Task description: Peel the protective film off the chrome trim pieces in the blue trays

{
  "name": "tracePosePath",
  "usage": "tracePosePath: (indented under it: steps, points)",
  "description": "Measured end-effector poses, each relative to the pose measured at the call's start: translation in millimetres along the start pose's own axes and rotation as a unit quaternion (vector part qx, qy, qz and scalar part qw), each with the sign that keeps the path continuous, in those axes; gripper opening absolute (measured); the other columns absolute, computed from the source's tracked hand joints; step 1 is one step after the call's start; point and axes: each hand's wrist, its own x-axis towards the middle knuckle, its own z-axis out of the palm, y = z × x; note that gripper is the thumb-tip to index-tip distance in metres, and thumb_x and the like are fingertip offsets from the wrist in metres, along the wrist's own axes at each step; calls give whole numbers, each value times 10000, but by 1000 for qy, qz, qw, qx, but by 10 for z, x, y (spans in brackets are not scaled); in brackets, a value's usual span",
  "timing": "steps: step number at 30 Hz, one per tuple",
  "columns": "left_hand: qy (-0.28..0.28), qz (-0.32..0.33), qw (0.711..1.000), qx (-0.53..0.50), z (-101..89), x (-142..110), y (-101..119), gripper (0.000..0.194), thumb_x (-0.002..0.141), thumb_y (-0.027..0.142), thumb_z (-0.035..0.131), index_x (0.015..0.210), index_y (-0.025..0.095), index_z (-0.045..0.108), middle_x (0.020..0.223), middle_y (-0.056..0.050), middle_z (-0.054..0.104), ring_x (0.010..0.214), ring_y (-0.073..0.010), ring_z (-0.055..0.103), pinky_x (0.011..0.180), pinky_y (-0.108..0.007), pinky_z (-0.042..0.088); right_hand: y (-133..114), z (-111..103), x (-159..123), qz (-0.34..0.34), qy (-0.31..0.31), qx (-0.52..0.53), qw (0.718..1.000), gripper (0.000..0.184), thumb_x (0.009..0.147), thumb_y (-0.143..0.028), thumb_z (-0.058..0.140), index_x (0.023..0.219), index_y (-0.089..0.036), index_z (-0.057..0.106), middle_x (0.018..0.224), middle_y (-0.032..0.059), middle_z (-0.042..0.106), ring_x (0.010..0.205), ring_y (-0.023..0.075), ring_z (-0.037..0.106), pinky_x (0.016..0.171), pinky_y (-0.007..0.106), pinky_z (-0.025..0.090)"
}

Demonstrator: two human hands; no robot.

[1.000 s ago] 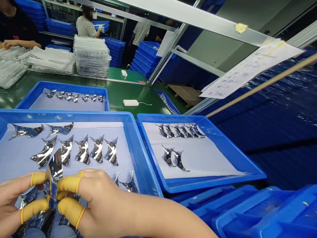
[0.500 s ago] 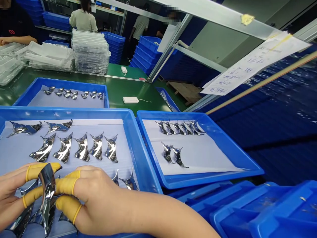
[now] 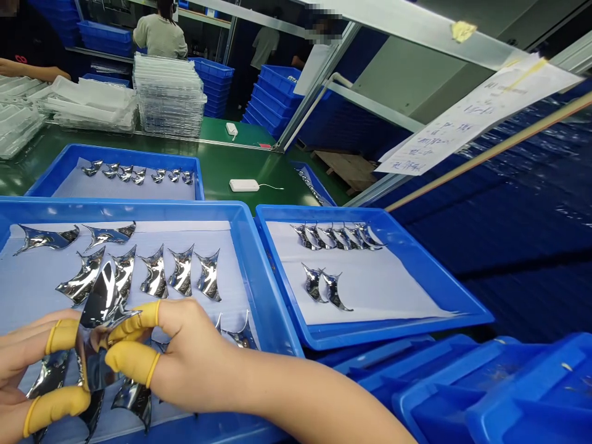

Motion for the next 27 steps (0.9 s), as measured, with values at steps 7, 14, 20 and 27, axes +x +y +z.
tracePosePath:
  steps: [7, 14, 20, 27]
  points:
    - [-10, 13, 1000, 13, -52, 62, 46, 54, 905, 235, 629, 948, 241, 596, 771, 6, 651, 709, -141, 617, 657, -212, 570, 13, -26, 20, 87, 45, 92, 991, 250, 737, -322, 831, 738, -162, 639, 697, -9, 608, 654, 112, 546, 670, 269, 481]
    - [13, -4, 1000, -29, -40, 44, 41, 153, 911, 194, 567, 810, 243, 671, 705, -19, 663, 723, -175, 640, 684, -267, 580, 14, -54, 55, 122, 59, 144, 980, 314, 674, -350, 883, 715, -170, 630, 684, -31, 601, 610, 78, 507, 579, 222, 422]
    - [20, -6, 999, -41, -64, 68, 77, 127, 902, 197, 603, 819, 250, 683, 685, -13, 675, 718, -177, 653, 686, -272, 582, 30, -76, 68, 137, 59, 174, 973, 315, 663, -319, 896, 710, -164, 626, 675, -44, 599, 597, 66, 506, 621, 228, 456]
    - [9, -14, 998, -53, -93, 40, 79, 112, 913, 205, 601, 943, 262, 693, 736, -3, 702, 709, -169, 661, 658, -270, 571, 71, -77, 104, 127, 55, 220, 966, 326, 700, -353, 882, 736, -164, 620, 658, -50, 614, 572, 67, 562, 570, 218, 459]
